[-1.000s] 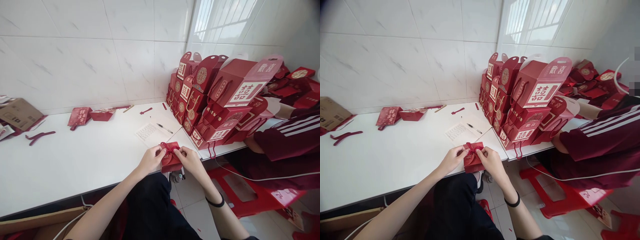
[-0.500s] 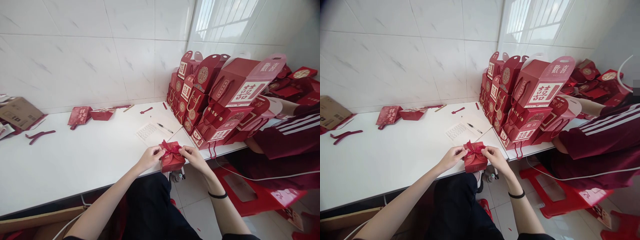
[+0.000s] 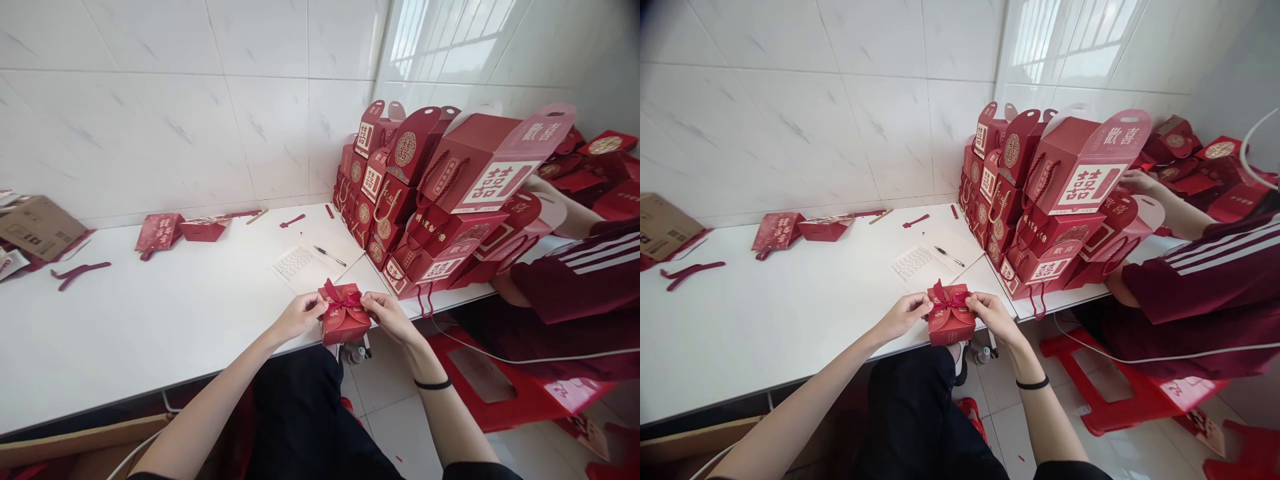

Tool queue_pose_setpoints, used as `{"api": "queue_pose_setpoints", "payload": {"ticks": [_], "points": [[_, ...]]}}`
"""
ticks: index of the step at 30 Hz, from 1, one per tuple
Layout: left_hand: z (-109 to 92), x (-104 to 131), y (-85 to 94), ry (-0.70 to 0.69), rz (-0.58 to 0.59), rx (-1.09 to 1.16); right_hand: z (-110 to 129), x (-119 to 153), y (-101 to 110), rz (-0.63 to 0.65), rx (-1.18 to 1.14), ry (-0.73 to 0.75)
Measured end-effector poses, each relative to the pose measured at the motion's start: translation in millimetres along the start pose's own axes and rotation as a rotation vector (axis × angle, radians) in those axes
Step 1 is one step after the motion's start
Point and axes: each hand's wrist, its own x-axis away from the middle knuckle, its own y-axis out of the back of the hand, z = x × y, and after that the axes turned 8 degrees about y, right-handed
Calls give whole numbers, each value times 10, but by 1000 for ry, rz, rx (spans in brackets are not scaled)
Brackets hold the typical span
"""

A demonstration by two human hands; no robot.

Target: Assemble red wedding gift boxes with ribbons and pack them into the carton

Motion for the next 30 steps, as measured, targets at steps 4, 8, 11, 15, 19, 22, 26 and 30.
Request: {"api": "queue_pose_setpoints", "payload": {"ticks": [4, 8, 11, 15, 19, 22, 26, 30], "points": [[9, -1, -2, -5, 12, 22, -3, -4, -15, -13, -56, -12], [13, -3, -12, -1, 15, 64, -5, -8, -22, -24, -79, -23], [-1, 8, -20, 10, 21, 91, -31, -12, -22, -31, -114, -28], [-51, 54, -39, 18, -20, 111, -46, -3, -58, -80, -166, -1], [-66, 75, -38, 67, -81, 90, -63, -10, -100, -112, -54, 55], [-17, 42, 2, 94, -112, 45, -88, -33, -104, -101, 33, 99], [60, -7, 35, 152, -127, 45, -32, -5, -135, -154, 129, 85], [113, -73, -36, 214, -231, 66, -4, 18, -145, -160, 255, 53]]}}
